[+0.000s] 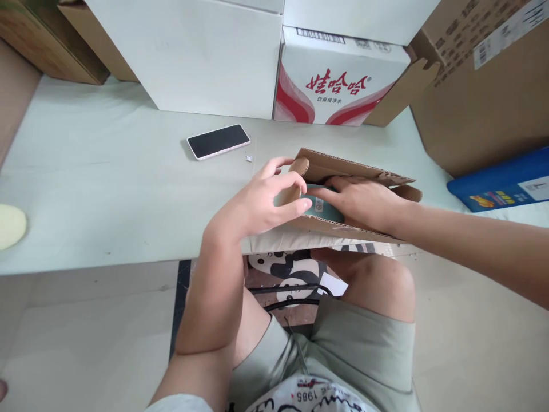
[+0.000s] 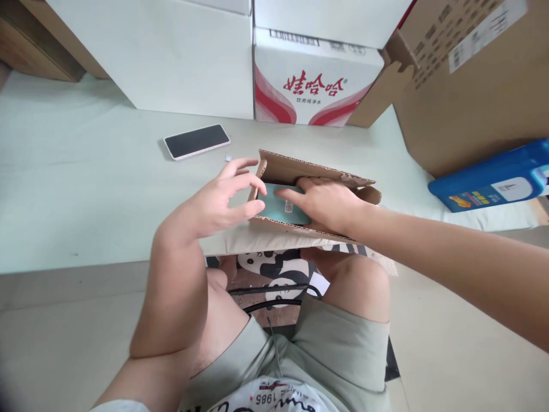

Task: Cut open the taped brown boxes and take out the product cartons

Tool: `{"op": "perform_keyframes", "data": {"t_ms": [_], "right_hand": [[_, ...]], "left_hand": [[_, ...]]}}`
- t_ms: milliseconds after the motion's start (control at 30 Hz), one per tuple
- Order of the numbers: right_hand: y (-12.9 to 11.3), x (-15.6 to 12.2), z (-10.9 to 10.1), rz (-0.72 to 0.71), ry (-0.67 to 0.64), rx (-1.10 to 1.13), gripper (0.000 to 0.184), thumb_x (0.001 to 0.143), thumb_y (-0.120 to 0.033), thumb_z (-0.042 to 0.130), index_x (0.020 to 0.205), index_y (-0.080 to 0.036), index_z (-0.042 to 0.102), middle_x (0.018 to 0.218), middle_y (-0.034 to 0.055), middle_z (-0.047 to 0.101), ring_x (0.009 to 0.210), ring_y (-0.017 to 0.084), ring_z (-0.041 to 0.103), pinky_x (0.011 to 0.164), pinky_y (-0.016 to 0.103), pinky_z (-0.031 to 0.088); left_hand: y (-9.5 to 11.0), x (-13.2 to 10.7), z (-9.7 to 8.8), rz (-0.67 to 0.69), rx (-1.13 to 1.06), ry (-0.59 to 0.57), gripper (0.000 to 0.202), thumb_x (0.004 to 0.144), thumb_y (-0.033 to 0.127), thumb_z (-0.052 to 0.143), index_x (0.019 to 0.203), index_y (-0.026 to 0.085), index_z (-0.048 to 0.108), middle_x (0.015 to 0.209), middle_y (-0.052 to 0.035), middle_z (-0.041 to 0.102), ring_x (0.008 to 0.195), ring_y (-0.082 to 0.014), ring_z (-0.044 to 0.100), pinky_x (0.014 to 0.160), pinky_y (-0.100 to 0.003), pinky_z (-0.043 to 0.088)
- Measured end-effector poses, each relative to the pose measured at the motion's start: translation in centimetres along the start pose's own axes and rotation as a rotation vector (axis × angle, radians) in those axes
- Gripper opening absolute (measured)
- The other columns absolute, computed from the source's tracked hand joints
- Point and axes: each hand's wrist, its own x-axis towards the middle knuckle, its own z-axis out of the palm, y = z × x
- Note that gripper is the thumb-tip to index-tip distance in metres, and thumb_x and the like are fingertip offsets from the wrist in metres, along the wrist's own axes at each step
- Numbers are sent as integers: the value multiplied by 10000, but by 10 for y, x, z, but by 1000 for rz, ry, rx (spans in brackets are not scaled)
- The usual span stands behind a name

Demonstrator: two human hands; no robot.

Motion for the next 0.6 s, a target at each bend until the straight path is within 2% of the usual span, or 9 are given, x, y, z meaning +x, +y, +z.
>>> {"op": "perform_keyframes", "data": {"t_ms": [67,167,233,333,467,533,600], "right_hand": [[7,-7,2,-7,100,50,664,908,-343,624,1559,-354,492,1351,138,650,930,261,697,650,303,443],[15,-25,-1,-89,339,72,582,916,-406,614,1487,-304,571,1397,142,642,1054,308,699,711,350,521],[17,-40,-9,-148,508,46,529,929,-427,609,1428,-248,611,1373,159,659,1092,331,700,753,395,560],[13,-65,-28,-177,691,-5,448,927,-412,635,1338,-234,625,1267,158,704,994,321,720,734,426,578],[3,-103,-42,-116,772,15,530,869,-412,720,1370,-278,610,1269,145,705,1066,360,726,805,489,598],[1,-122,-40,-40,791,63,606,817,-448,777,1393,-326,635,1354,117,691,1135,383,717,866,538,592],[2,-139,-37,49,817,204,630,741,-478,848,1347,-405,688,1401,62,688,1162,385,712,919,576,583]], "left_hand": [[-2,2,3,69,-56,29,230,914,480,630,958,256,655,1498,-67,481,1577,-331,369,1271,-517,425],[0,2,5,212,-140,122,230,913,480,656,909,252,629,1461,-79,492,1565,-326,363,1276,-480,419],[3,1,6,301,-164,197,220,914,466,671,894,253,616,1487,-73,471,1564,-324,355,1303,-481,382],[7,1,6,423,-185,263,255,904,477,687,857,251,579,1484,-76,449,1581,-327,323,1340,-493,315],[14,2,12,484,-248,291,240,890,479,695,849,267,589,1424,-70,497,1594,-346,301,1316,-556,330],[17,3,17,524,-315,290,237,915,518,651,885,286,614,1424,-54,513,1584,-354,329,1287,-580,373],[20,3,24,586,-385,274,301,963,587,555,924,293,609,1439,-47,501,1559,-345,388,1274,-577,407]]}}
